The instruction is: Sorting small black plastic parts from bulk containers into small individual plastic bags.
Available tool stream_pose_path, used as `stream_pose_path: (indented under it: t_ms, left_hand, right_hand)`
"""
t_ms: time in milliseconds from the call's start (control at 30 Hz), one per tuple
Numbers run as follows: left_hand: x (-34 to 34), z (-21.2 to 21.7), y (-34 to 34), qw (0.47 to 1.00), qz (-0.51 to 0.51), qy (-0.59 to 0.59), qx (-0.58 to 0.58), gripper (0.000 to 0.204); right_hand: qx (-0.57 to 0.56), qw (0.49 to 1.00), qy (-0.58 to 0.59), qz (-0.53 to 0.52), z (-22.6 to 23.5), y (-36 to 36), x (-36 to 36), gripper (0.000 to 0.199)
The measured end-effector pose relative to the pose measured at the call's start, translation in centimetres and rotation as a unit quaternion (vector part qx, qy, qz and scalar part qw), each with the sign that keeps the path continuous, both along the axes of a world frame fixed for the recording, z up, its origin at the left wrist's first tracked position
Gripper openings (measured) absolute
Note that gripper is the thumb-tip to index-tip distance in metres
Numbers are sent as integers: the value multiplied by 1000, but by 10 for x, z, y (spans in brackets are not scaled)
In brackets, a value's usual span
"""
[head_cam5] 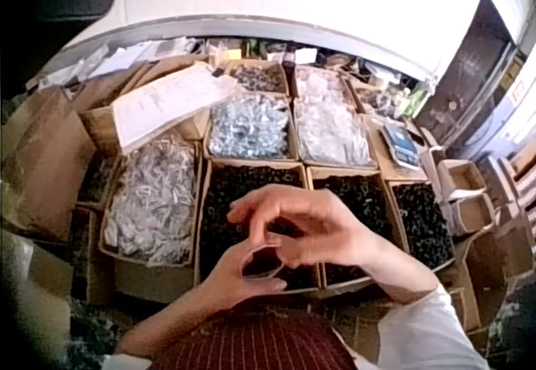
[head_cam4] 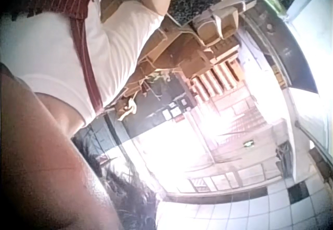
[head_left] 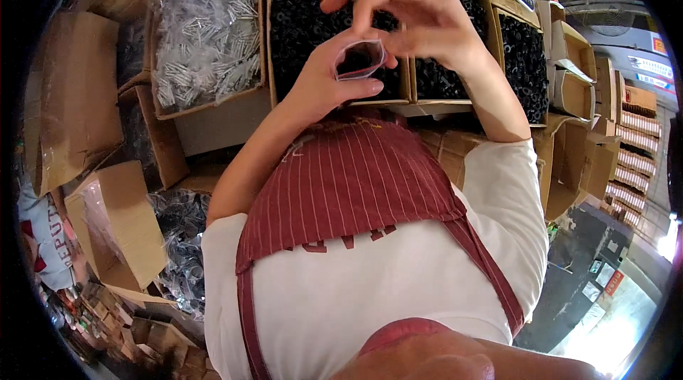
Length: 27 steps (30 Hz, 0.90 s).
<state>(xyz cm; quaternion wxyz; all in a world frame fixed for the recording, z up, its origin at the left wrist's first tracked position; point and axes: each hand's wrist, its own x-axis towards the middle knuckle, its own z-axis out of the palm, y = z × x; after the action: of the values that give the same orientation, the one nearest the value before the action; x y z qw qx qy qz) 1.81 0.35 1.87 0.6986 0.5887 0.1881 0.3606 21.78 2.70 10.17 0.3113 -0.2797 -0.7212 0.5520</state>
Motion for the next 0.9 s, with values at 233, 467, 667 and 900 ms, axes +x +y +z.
stream_pose_path:
  t_ms: [233,467,667,900]
  left_hand:
    - [-16,4,10,998,4,-9,-63,51]
    - [-17,12,12,978,199,54,-11,23]
    - [-21,16,16,966,259,-16,2,15]
    - [-16,21,5,938,294,103,151,5]
  right_hand:
    - [397,889,-225,-32,-8,-16,3,8]
    - [207,931,-169,-248,-19,-25,2,14]
    - [116,951,-127,-258,-19,-30,-5,17]
    - [217,948,-104,-207,-29,-26,-20,21]
